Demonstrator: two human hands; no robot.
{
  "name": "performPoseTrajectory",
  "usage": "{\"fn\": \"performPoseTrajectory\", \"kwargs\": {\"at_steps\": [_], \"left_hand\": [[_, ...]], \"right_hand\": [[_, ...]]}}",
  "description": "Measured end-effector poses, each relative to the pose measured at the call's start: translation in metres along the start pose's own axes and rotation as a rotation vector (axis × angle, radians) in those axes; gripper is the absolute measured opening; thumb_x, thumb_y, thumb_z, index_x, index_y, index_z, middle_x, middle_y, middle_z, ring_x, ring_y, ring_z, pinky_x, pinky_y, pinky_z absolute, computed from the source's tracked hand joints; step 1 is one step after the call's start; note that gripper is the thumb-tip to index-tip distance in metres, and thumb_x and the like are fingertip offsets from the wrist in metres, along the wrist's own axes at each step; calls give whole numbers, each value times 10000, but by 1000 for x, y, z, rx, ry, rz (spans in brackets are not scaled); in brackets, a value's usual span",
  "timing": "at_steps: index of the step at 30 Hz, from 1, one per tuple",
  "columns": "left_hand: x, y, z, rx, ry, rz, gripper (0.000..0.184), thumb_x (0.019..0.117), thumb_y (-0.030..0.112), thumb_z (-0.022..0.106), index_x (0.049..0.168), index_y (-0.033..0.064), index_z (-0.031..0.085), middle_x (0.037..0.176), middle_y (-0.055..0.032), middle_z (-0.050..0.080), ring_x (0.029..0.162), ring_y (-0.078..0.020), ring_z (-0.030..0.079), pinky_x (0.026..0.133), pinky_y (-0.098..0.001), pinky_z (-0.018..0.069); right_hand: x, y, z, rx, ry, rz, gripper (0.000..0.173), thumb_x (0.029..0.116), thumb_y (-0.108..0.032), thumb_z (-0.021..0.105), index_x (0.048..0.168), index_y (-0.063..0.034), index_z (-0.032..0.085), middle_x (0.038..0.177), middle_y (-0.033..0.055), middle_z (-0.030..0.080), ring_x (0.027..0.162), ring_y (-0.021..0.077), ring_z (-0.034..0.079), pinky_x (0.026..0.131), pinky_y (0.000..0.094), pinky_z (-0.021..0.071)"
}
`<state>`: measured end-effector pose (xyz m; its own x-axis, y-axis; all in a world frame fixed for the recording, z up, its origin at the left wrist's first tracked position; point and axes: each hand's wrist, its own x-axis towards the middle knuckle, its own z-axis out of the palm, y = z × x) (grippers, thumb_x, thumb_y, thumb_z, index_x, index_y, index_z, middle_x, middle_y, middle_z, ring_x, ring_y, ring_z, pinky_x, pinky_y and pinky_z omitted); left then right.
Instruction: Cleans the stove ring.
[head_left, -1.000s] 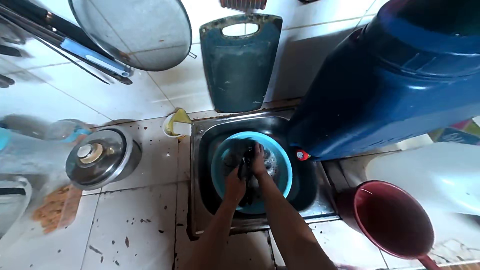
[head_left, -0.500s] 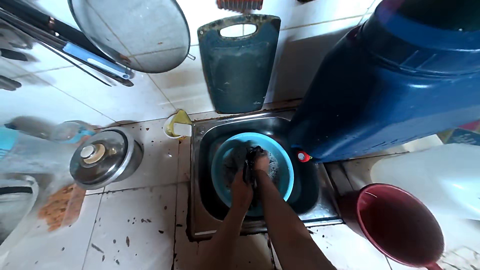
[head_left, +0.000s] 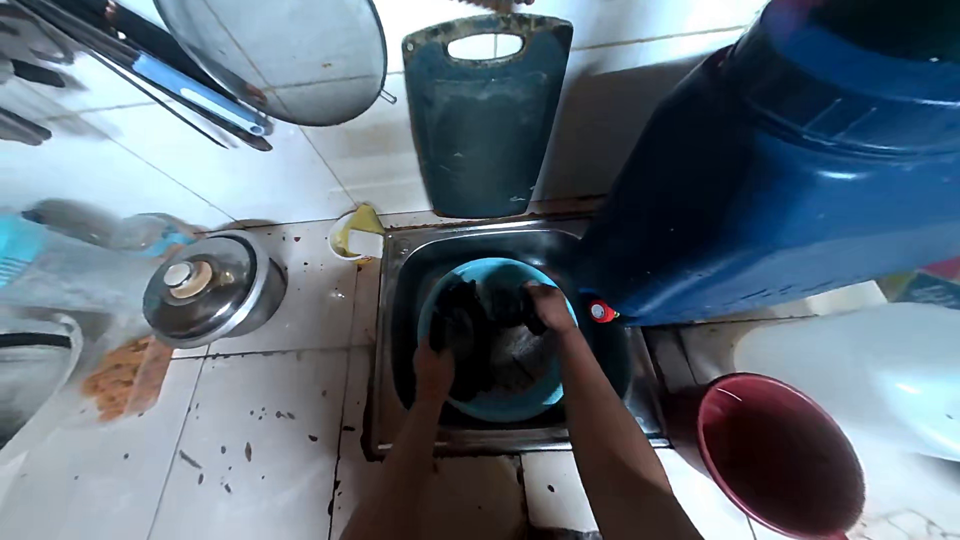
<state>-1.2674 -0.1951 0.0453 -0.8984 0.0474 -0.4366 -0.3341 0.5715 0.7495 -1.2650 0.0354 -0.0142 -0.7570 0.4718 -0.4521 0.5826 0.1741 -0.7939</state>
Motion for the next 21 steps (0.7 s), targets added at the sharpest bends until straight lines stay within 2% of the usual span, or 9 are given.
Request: {"fn": "performPoseTrajectory", "kwargs": {"at_steps": [1, 3, 5, 6, 9, 13, 15, 18, 21], "left_hand": [[1, 2, -6, -68, 27, -7, 486, 972, -5, 584, 1441, -64, 474, 1182, -254, 660, 1021, -301, 683, 917, -451, 556], [-2, 12, -16, -209, 15, -20, 440, 974, -27, 546, 1408, -56, 479, 1027, -179, 679, 835, -200, 684, 768, -367, 579], [-5, 24, -19, -316, -40, -1, 429, 955, -51, 535, 1381, -60, 483, 989, -142, 669, 771, -149, 673, 712, -312, 582], [-5, 30, -21, -327, -64, 1, 425, 953, -59, 536, 1376, -59, 493, 991, -139, 663, 762, -148, 664, 705, -308, 575], [3, 31, -26, -339, -65, -29, 387, 945, -71, 547, 1332, -54, 530, 979, -136, 660, 741, -150, 659, 684, -298, 572], [5, 28, -42, -520, 7, -166, 418, 961, -87, 515, 1375, -29, 492, 945, -138, 652, 695, -163, 658, 633, -301, 576], [4, 25, -42, -585, -26, -212, 406, 977, -87, 488, 1377, -18, 477, 928, -133, 641, 678, -168, 658, 623, -304, 582], [0, 27, -34, -620, -47, -218, 409, 975, -94, 483, 1377, -18, 469, 938, -136, 636, 688, -176, 661, 626, -308, 586], [-6, 28, -26, -585, -58, -108, 410, 961, -98, 489, 1367, -47, 479, 928, -129, 654, 693, -165, 666, 637, -303, 587]], "right_hand": [[-7, 4, -1, 123, 25, -15, 371, 1098, -264, 485, 1147, 56, 664, 1077, 195, 675, 976, 233, 644, 911, 430, 510], [-19, 12, 7, 191, -75, -136, 318, 1079, -158, 510, 1259, 79, 620, 1240, 205, 659, 1131, 205, 632, 1019, 370, 494], [-25, 15, 27, -41, -213, -308, 402, 1052, -114, 534, 1402, 82, 553, 1508, 248, 507, 1413, 305, 489, 1195, 402, 365], [-25, 17, 38, -208, -228, -400, 435, 1044, -134, 549, 1431, 66, 544, 1562, 272, 436, 1464, 387, 422, 1225, 461, 319], [-29, 27, 52, -509, -167, -690, 353, 1000, -150, 621, 1311, 11, 671, 1431, 292, 558, 1307, 472, 559, 1101, 554, 457], [-35, 21, 40, -751, -274, -845, 313, 1024, -52, 532, 1303, -47, 674, 1339, 254, 623, 1244, 477, 589, 970, 613, 514], [-42, 12, 33, -825, -260, -815, 272, 1041, -121, 529, 1224, 7, 684, 1258, 263, 658, 1192, 468, 628, 915, 610, 536], [-44, 6, 33, -717, -23, -638, 395, 1049, -283, 528, 1101, 51, 732, 1110, 263, 726, 1058, 456, 706, 852, 627, 556], [-30, 1, 26, -69, 194, -64, 468, 1118, -275, 388, 1203, 85, 675, 1174, 279, 692, 1152, 393, 654, 1021, 560, 479]]}}
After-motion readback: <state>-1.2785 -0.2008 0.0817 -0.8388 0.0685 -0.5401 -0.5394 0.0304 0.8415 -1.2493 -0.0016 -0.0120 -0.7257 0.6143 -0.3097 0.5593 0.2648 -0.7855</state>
